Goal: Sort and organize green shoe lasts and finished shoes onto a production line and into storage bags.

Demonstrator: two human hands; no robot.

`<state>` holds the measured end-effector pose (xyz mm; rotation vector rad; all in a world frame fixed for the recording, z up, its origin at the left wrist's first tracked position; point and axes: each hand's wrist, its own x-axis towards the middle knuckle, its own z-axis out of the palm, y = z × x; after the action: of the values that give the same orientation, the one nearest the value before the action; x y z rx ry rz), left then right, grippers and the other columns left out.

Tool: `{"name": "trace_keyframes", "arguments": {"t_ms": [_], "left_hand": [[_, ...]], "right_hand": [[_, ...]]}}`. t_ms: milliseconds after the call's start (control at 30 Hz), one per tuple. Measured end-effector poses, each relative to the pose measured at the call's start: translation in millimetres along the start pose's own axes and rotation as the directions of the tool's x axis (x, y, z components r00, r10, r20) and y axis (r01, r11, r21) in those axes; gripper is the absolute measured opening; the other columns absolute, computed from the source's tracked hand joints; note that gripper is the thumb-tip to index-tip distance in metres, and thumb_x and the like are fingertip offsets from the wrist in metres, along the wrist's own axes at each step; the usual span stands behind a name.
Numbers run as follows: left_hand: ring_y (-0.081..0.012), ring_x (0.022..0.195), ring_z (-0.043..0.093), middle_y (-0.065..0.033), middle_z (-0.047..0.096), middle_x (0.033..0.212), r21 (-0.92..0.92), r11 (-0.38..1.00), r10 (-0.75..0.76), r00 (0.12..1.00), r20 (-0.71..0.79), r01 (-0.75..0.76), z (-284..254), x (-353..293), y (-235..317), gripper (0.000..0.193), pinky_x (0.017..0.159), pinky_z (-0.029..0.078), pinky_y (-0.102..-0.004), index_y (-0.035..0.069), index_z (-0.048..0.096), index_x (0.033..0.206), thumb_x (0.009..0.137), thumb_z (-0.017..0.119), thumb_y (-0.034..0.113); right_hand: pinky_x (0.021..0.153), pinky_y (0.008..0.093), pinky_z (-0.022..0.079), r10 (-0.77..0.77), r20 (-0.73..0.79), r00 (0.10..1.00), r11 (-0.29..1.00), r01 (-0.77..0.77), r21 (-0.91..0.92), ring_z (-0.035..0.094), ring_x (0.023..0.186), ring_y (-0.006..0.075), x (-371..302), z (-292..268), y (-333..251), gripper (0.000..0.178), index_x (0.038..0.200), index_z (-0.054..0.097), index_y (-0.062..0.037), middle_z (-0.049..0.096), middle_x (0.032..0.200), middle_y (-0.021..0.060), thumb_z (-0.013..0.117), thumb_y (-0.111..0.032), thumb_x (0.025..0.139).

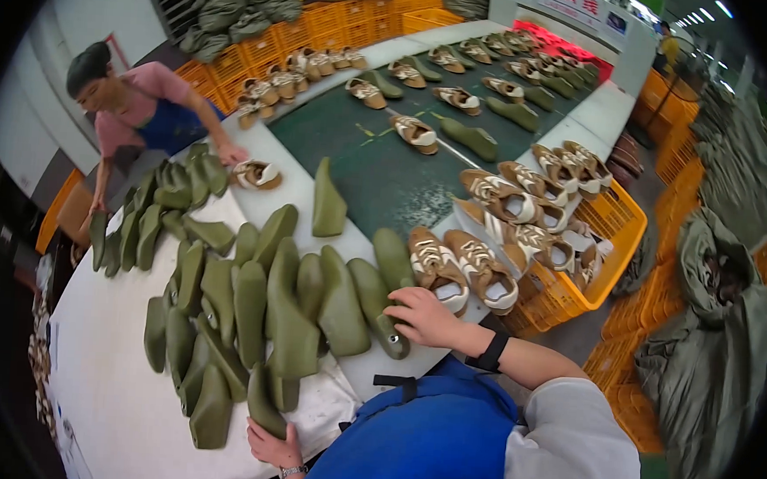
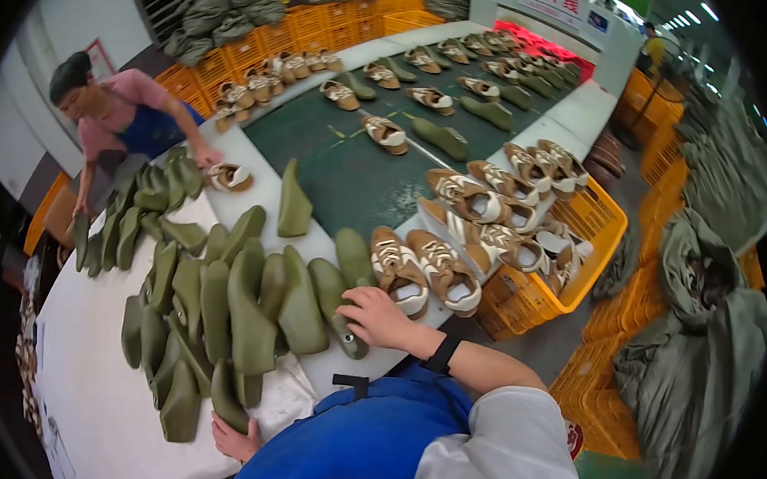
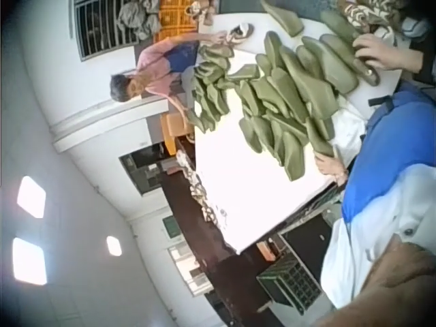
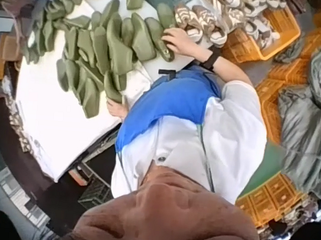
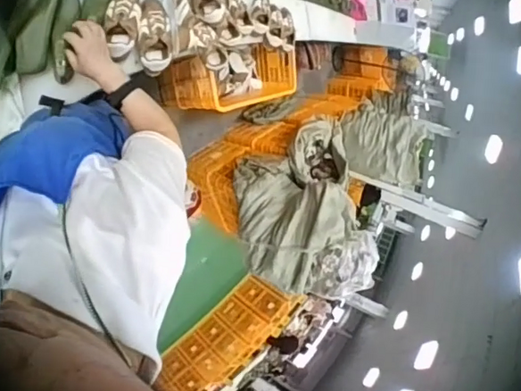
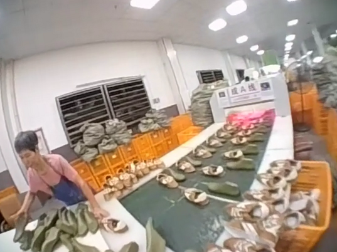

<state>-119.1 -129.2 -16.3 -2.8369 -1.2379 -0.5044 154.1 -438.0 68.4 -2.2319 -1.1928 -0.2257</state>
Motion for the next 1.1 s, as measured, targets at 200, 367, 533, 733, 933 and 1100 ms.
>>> {"name": "trace_keyframes", "arguments": {"t_ms": [200,367,533,733,933,1100], "left_hand": [[-0.0312,0.107,0.042,-0.0152,0.043,0.118,0.08,0.997,-0.014,0.998,-0.061,0.019,24.2,13.5,11.7,0.089,0.089,0.032,-0.0426,0.009,0.025,0.135,0.062,0.067,0.038],[-0.0348,0.112,0.038,-0.0202,0.039,0.124,0.015,0.999,-0.042,0.999,-0.027,0.042,9.7,14.8,24.8,0.084,0.093,0.03,-0.0455,0.006,0.023,0.136,0.066,0.065,0.027],[-0.0371,0.116,0.036,-0.0228,0.038,0.127,-0.381,0.925,-0.066,0.977,-0.202,-0.017,-36.3,20.4,126.2,0.069,0.1,0.027,-0.0428,-0.003,0.03,0.129,0.069,0.063,0.008],[-0.0367,0.11,0.041,-0.0214,0.042,0.119,-0.382,0.878,0.339,0.938,0.074,-0.288,-26.4,12.1,306.3,0.067,0.092,0.035,-0.0415,0.003,0.043,0.119,0.062,0.073,0.023],[-0.0375,0.111,0.038,-0.021,0.04,0.12,-0.32,0.9,0.334,0.94,0.073,-0.295,6.4,10.7,316.2,0.064,0.092,0.034,-0.044,0.005,0.045,0.117,0.062,0.072,0.025],[-0.0389,0.117,0.034,-0.0219,0.036,0.128,-0.388,0.855,0.421,0.898,0.129,-0.344,3.7,4.7,294.0,0.067,0.096,0.031,-0.0441,0.005,0.043,0.12,0.064,0.071,0.027]], "right_hand": [[0.071,0.0389,0.046,0.332,0.17,0.928,0.941,-0.312,-0.13,0.054,0.085,0.0276,-43.8,-34.0,37.9,0.03,0.099,0.057,-0.0096,0.058,0.09,0.0069,0.061,-0.022,0.072],[0.071,0.037,0.046,0.114,0.341,0.933,0.985,-0.062,-0.161,0.054,0.085,0.0267,-53.1,-43.2,71.2,0.029,0.098,0.058,-0.0102,0.058,0.091,0.0065,0.061,-0.023,0.072],[0.069,0.0391,0.047,0.02,0.384,0.923,0.998,-0.044,0.052,0.057,0.082,0.028,-41.5,-89.5,101.1,0.026,0.099,0.058,-0.0128,0.059,0.086,0.0082,0.059,-0.022,0.074],[0.064,0.0431,0.048,-0.077,0.557,0.827,0.976,-0.051,0.212,0.06,0.072,0.032,-33.5,-126.5,130.8,0.028,0.103,0.057,-0.0129,0.062,0.076,0.0135,0.056,-0.024,0.077],[0.063,0.0444,0.047,-0.34,0.657,0.673,0.905,0.046,0.422,0.059,0.073,0.0351,2.4,-102.3,110.4,0.036,0.111,0.051,-0.0127,0.061,0.078,0.018,0.055,-0.028,0.079],[0.064,0.0474,0.046,-0.137,0.748,0.649,0.973,-0.054,0.225,0.058,0.077,0.0381,26.0,-18.3,103.9,0.045,0.114,0.045,-0.0097,0.061,0.082,0.0201,0.051,-0.041,0.082]]}}
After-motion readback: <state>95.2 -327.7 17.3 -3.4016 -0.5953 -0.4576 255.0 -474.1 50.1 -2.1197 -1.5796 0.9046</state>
